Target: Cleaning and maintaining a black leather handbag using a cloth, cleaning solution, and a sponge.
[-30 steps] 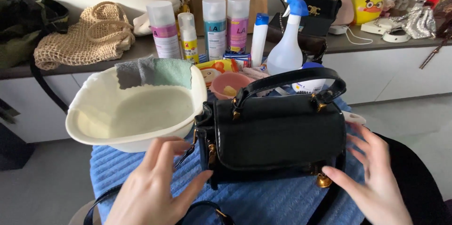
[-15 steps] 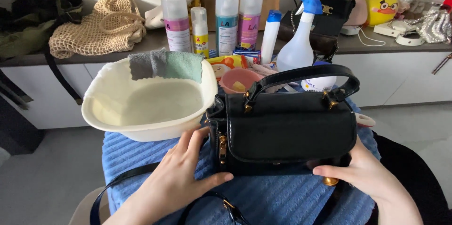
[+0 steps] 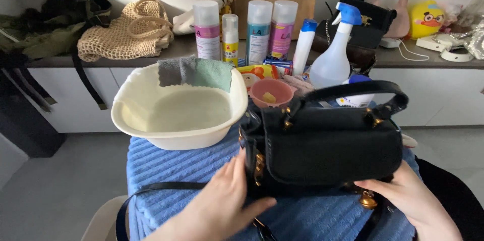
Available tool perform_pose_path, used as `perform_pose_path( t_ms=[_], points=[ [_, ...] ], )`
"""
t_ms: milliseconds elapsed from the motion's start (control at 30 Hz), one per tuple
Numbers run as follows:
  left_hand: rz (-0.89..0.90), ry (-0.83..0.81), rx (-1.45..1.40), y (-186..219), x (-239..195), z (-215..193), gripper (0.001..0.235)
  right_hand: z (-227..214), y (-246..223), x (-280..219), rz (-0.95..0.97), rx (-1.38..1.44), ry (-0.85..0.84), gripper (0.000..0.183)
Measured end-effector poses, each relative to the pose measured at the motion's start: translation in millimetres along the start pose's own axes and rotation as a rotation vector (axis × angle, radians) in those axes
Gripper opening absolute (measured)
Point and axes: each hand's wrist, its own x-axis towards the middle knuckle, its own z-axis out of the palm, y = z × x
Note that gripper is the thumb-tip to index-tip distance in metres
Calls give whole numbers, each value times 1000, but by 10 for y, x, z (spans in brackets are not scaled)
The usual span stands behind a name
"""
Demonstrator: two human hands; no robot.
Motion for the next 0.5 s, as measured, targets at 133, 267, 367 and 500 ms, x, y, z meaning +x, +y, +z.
perform_pose_path(
  t_ms=[133,267,367,500],
  points=[
    [-92,-158,-17,241,-57,-39,113,32,-104,-61,103,13,62,60],
    [-55,-79,110,149,-122,-7,119,75,-164,-107,121,-73,43,59],
    [-73,-134,-19,143,-123,-172,113,36,-99,-39,76,-114,23,68],
    [-183,-358,5,101,-216,-445,90,17,-71,-7,68,-320,66,77]
  ],
)
